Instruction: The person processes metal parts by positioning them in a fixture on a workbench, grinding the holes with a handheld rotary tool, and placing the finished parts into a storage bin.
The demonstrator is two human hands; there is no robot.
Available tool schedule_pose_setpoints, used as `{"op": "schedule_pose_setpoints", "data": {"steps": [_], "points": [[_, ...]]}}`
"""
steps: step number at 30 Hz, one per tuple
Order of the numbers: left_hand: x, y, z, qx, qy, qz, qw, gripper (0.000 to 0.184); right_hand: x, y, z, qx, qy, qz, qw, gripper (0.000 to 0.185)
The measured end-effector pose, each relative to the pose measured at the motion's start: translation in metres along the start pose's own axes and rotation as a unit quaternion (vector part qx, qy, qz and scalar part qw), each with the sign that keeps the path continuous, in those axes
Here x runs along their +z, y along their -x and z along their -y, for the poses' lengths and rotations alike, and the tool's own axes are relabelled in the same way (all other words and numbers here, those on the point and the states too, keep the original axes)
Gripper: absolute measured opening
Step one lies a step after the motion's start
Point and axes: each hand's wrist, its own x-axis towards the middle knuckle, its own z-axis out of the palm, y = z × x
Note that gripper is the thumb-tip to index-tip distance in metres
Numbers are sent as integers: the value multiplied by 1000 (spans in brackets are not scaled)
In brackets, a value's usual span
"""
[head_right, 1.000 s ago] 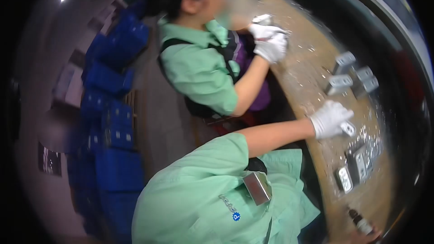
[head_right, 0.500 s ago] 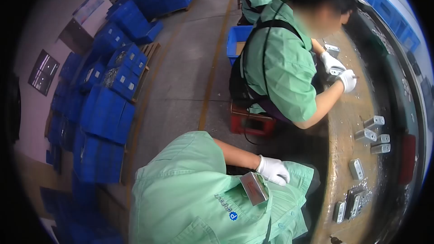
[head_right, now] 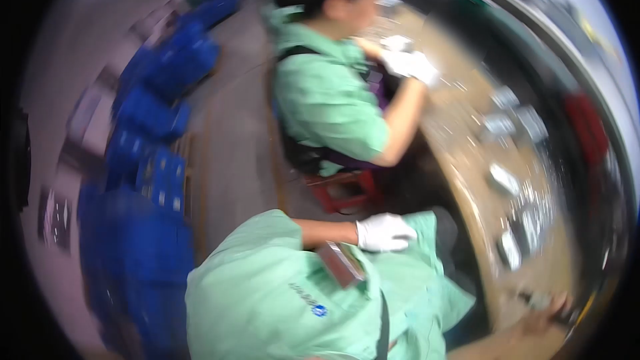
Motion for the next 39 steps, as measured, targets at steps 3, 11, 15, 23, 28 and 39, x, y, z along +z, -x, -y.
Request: {"op": "schedule_pose_setpoints", "data": {"steps": [3,11,15,23,28,39], "points": [[-19,-68,-38,132,-62,-2,989,31,0,30,17,135,-178,-84,971,30],[2,-218,-126,327,-111,35,938,54,13,37,123,60,-209,-173,961,32],[26,-253,-130,355,-160,35,920,57,10,41,119,69,-256,-183,947,34],[40,-276,-135,297,-123,123,939,56,12,29,118,74,-280,-119,950,36],[27,-276,-141,286,-75,92,951,57,15,20,118,91,-264,-107,954,37],[5,-334,-130,325,-118,84,935,57,24,10,122,118,-229,-120,959,36]]}}
